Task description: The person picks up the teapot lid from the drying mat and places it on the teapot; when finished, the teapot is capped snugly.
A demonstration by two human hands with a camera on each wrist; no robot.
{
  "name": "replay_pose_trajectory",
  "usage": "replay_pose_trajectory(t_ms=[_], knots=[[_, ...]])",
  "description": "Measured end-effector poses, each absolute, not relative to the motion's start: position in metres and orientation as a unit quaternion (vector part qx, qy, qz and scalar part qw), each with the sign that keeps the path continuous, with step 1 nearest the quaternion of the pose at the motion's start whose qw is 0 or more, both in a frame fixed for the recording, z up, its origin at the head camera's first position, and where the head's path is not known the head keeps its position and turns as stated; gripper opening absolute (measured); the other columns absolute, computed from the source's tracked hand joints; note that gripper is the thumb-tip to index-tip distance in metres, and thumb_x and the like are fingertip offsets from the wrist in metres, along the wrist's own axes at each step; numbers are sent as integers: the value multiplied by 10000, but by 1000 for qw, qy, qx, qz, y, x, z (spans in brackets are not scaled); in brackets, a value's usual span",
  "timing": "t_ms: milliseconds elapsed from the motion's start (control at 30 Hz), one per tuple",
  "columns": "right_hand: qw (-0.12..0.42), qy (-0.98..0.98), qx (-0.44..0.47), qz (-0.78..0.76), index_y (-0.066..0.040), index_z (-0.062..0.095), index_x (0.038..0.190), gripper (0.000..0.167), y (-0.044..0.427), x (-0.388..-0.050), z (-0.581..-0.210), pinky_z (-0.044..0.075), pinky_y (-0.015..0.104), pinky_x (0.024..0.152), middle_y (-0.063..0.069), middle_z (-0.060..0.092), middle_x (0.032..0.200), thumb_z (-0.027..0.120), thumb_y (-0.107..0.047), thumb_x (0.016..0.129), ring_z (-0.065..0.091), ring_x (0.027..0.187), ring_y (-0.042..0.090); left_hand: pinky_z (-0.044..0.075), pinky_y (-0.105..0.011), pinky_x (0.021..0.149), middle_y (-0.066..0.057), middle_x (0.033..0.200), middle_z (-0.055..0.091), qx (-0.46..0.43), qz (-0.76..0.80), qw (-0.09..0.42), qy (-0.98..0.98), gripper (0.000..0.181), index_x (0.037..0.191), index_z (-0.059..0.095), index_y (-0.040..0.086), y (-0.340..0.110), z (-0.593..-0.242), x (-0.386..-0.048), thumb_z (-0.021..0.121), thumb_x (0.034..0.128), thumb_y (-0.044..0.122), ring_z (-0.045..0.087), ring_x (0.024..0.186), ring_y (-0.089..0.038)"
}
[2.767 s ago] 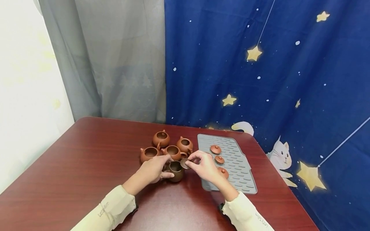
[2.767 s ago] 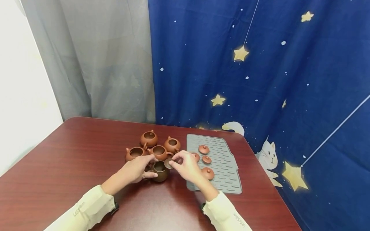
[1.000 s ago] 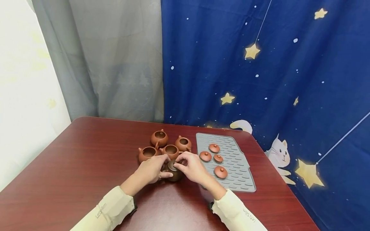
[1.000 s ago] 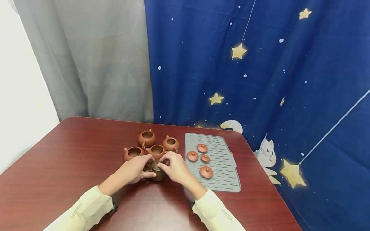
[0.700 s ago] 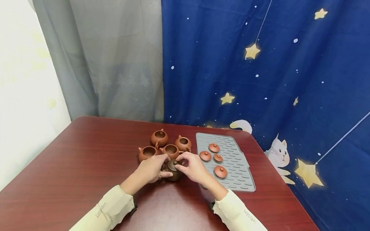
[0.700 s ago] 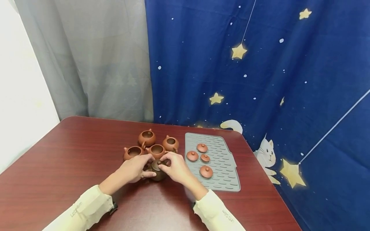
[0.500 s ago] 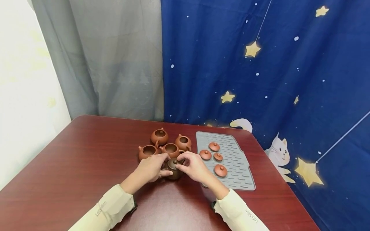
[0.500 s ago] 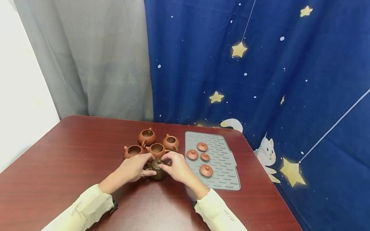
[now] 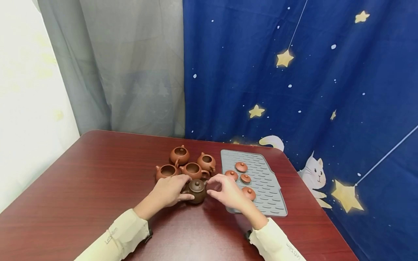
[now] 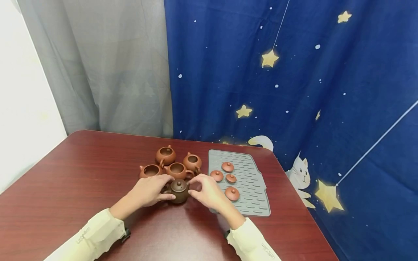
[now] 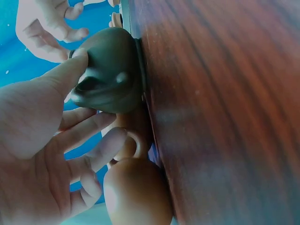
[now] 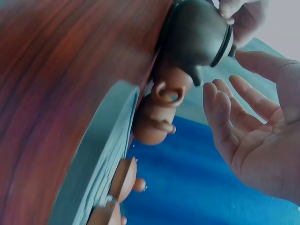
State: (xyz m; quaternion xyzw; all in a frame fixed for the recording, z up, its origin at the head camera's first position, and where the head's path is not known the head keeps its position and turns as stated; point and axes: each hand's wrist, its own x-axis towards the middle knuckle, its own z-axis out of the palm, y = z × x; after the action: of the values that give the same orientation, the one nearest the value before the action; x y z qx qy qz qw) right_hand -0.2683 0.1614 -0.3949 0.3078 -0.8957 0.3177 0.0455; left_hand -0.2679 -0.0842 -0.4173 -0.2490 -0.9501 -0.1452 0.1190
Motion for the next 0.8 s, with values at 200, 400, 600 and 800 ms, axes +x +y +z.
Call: replay_pose_trajectory(t_ms=[200,400,600,800], knots=[[36,-902,285,323,-93,703,1121,246,179,-266,-397,515,272,693,55,685,1068,737,-184,894,639,828,105,509,-539,819,-35,1244,649,-248,-153,119,-949,747,1288,606,144,-95,-408,-272,697,770,675,648,1084,-250],[46,-903,261,338,-161,715,1084,211,198,-267,-397,516,270,645,53,696,1062,756,-166,877,654,802,103,512,-533,775,-27,1245,667,-239,-169,141,-946,608,1311,624,151,-103,-399,-285,612,897,597,595,1094,-286],[60,-902,242,353,-87,724,1056,217,215,-266,-399,511,256,634,58,705,1048,774,-103,846,672,782,128,427,-419,713,23,1149,703,-233,-167,178,-941,425,1215,679,167,-102,-403,-306,637,935,483,565,998,-242],[53,-906,215,360,-109,727,1038,191,228,-264,-396,515,263,648,80,692,1032,773,-119,853,658,775,124,370,-444,752,-1,1212,679,-212,-173,181,-945,451,1216,683,153,-103,-410,-317,708,887,462,556,1038,-253]])
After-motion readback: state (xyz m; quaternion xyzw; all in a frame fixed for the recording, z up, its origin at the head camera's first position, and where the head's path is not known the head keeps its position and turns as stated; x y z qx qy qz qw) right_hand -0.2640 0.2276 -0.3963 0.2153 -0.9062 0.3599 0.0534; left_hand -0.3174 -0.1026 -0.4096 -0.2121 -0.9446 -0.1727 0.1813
